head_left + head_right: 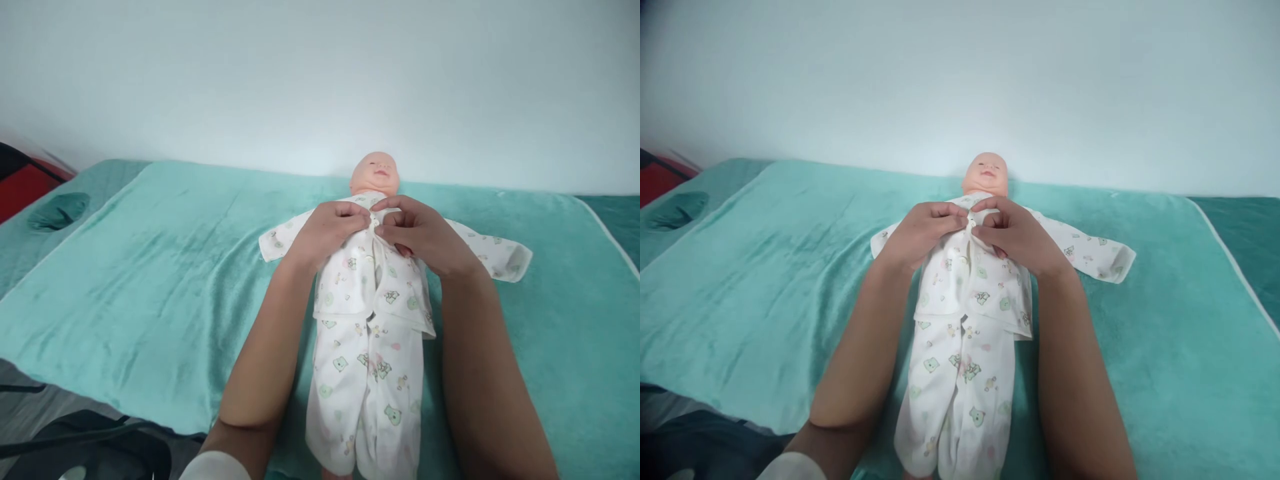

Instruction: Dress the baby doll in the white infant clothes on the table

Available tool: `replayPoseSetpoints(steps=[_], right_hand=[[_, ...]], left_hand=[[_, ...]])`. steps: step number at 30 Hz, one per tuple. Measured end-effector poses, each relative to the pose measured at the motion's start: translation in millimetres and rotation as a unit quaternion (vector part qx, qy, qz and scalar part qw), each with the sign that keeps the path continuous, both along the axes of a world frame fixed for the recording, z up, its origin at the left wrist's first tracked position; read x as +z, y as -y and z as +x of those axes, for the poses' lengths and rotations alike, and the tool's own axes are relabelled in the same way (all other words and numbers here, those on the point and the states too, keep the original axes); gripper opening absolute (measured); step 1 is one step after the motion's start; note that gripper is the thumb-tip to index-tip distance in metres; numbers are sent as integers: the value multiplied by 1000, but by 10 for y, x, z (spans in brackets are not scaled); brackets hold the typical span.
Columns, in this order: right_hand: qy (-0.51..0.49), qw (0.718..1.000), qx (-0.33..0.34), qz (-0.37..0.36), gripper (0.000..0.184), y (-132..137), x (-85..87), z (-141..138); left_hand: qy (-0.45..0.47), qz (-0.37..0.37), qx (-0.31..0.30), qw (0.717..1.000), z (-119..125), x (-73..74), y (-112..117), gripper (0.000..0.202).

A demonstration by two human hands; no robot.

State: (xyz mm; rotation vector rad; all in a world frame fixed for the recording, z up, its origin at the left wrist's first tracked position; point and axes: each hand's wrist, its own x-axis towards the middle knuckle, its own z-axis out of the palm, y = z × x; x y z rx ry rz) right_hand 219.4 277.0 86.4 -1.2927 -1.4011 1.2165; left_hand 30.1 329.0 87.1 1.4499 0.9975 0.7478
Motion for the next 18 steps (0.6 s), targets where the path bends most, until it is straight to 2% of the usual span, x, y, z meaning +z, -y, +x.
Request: replayPoseSetpoints(steps=[13,18], right_hand=[[15,1000,2,-7,39,5,16,-8],[-5,1000,-5,5,35,-5,-11,-8]], left_hand=[[22,40,12,999,58,10,33,11],[48,50,2,998,65,-11,22,15]])
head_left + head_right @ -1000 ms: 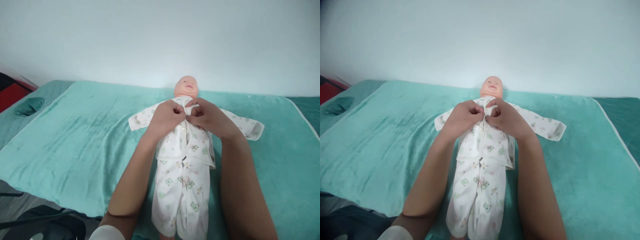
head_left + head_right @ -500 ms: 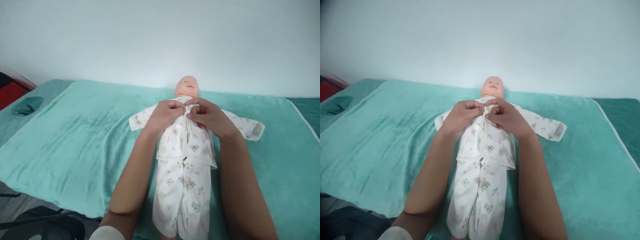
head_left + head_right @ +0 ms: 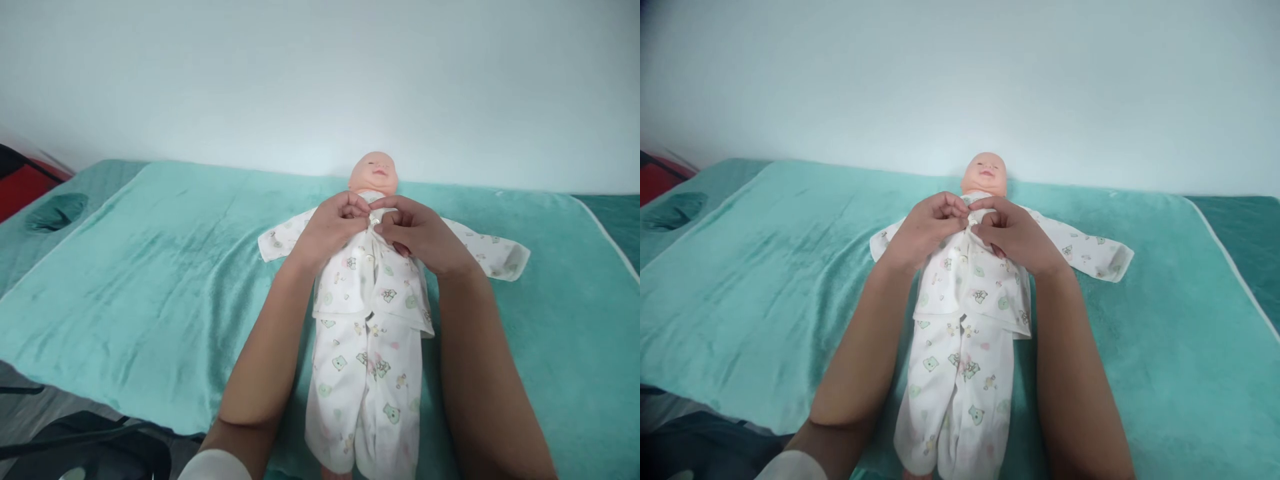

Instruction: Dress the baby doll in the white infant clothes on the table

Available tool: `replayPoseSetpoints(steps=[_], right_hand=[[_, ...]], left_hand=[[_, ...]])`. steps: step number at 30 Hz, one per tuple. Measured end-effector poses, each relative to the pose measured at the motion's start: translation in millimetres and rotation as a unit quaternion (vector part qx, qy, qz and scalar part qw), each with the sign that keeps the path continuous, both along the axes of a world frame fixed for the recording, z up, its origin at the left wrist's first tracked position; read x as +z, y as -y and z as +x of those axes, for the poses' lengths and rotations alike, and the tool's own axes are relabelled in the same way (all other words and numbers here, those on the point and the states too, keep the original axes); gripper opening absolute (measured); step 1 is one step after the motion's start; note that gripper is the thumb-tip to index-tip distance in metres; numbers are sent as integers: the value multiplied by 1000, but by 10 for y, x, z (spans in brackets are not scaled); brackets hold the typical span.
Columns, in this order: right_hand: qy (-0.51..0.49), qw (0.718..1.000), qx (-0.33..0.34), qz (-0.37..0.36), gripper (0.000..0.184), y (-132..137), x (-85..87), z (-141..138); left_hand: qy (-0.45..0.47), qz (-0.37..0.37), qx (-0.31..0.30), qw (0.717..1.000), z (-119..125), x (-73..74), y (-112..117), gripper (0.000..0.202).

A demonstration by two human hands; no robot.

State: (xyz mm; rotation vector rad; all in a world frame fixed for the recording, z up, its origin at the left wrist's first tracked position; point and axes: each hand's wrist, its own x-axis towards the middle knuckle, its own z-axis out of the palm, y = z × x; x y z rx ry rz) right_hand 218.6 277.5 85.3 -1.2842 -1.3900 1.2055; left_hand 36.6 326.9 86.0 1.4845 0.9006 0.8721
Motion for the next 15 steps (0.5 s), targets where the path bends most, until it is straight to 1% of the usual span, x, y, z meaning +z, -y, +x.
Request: replayPoseSetpoints(steps=[5,11,15], right_hand=[[5,1000,-31,-2,28,-14,-11,-18],[-10,999,-39,-6,25,-28,-17,-35],[-40,998,-44,-6,24,-47,-43,-23]], left_hand=[[2,17,-16,1000,-2,-17,-6,23],[-30,32,-15,999,-5,15,8,21],[-37,43,-23,998,-32,1,6,20]])
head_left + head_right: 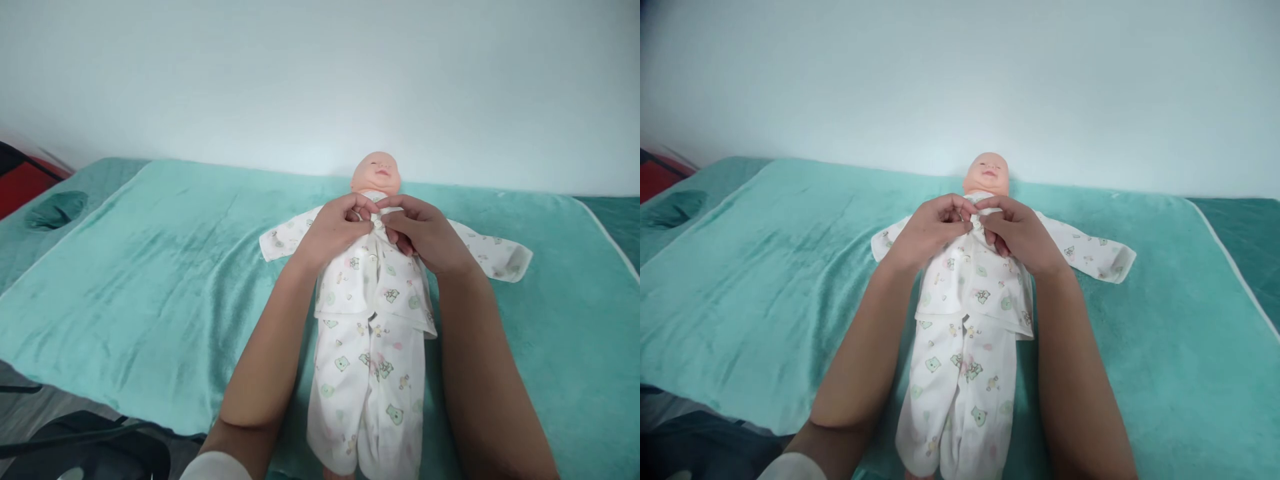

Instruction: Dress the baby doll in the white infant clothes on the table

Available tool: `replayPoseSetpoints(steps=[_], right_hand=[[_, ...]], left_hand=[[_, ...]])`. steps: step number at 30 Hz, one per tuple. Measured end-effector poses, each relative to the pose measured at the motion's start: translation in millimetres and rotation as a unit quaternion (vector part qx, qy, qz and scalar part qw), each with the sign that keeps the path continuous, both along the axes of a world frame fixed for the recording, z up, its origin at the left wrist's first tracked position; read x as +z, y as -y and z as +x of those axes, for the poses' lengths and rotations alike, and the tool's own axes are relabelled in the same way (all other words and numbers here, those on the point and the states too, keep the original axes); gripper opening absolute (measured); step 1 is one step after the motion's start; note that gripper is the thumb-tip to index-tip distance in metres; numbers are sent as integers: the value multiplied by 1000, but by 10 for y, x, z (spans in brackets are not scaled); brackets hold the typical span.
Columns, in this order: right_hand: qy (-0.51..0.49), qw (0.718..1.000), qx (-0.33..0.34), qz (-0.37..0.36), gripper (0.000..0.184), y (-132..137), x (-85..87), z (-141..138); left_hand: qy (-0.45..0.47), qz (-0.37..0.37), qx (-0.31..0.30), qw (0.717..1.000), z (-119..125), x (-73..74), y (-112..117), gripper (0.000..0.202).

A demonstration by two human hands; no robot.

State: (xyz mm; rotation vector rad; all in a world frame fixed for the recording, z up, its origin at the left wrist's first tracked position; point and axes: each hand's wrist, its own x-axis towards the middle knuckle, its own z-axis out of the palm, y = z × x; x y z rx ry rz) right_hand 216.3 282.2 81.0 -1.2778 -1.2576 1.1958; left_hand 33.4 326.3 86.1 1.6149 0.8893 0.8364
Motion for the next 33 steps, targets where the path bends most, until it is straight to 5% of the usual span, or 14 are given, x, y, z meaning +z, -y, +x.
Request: replayPoseSetpoints(steps=[6,10,13,20,28,33], right_hand=[[22,997,-70,35,15,7,-30,-74],[222,962,-149,54,23,164,25,-227],[366,921,-126,41,34,366,103,-334],[505,860,-67,-35,27,790,198,-551],[484,869,-99,-2,14,895,55,-604],[535,835,-127,-28,11,897,56,-698]], left_hand=[[-24,83,70,994,43,-109,-9,23],[-17,150,124,981,111,-218,90,24],[3,196,146,970,68,-327,232,23],[49,213,93,971,-186,-523,497,16],[4,265,40,963,-204,-487,490,6],[2,267,15,964,-219,-497,454,5]])
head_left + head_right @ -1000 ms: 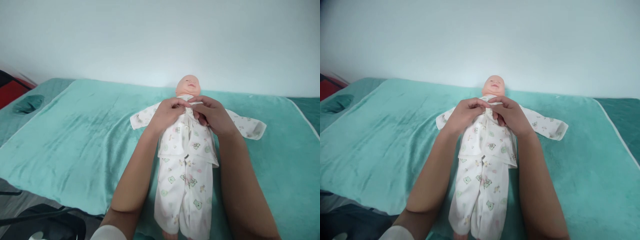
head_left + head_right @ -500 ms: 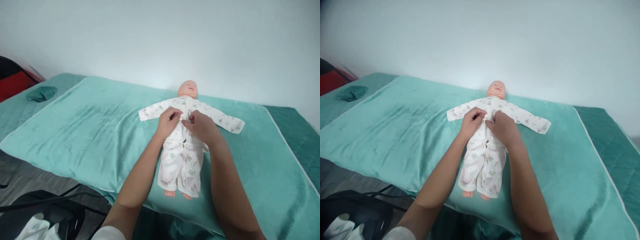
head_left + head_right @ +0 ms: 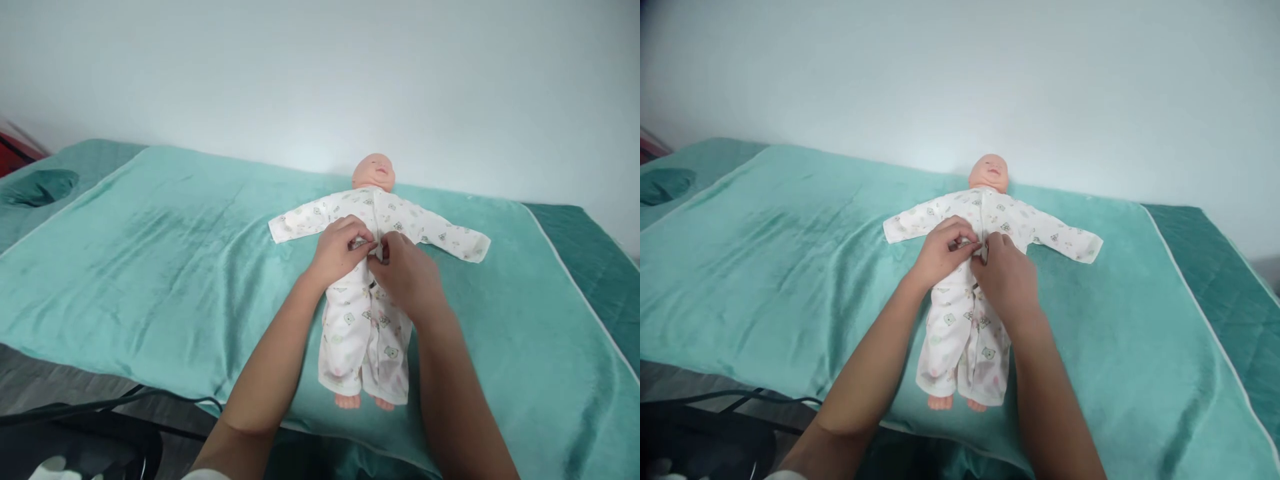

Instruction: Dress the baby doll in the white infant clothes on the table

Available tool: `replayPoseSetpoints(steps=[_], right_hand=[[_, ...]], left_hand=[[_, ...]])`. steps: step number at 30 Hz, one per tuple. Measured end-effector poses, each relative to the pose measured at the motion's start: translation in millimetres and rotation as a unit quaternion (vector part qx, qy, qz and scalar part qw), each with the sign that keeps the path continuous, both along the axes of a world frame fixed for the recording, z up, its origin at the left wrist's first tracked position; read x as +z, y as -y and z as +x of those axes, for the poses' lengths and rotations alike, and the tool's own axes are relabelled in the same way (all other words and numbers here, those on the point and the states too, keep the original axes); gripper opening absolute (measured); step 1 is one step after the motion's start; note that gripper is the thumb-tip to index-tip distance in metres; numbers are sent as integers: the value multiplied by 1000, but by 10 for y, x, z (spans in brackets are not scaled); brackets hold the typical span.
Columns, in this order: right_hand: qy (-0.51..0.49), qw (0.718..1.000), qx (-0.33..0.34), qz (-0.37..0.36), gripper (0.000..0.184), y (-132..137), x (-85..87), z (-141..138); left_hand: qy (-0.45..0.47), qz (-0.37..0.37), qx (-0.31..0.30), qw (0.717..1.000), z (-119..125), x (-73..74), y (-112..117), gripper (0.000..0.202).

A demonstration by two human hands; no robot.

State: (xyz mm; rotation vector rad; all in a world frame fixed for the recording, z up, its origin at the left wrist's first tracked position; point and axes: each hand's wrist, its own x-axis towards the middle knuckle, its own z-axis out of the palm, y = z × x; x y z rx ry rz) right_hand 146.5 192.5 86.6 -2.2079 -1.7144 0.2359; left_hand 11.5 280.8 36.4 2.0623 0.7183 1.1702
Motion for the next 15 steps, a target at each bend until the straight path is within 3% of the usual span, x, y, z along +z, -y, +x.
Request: replayPoseSetpoints(steps=[3,10,15], right_hand=[[-1,1000,-12,8,14,-28,-11,-5],[-112,992,37,47,14,-96,-34,179],[-129,987,-10,96,15,-139,-80,130]], left_hand=[[9,-30,-11,999,-3,10,-15,6],[19,-68,-3,998,9,45,38,8],[46,-128,0,991,2,20,57,13]])
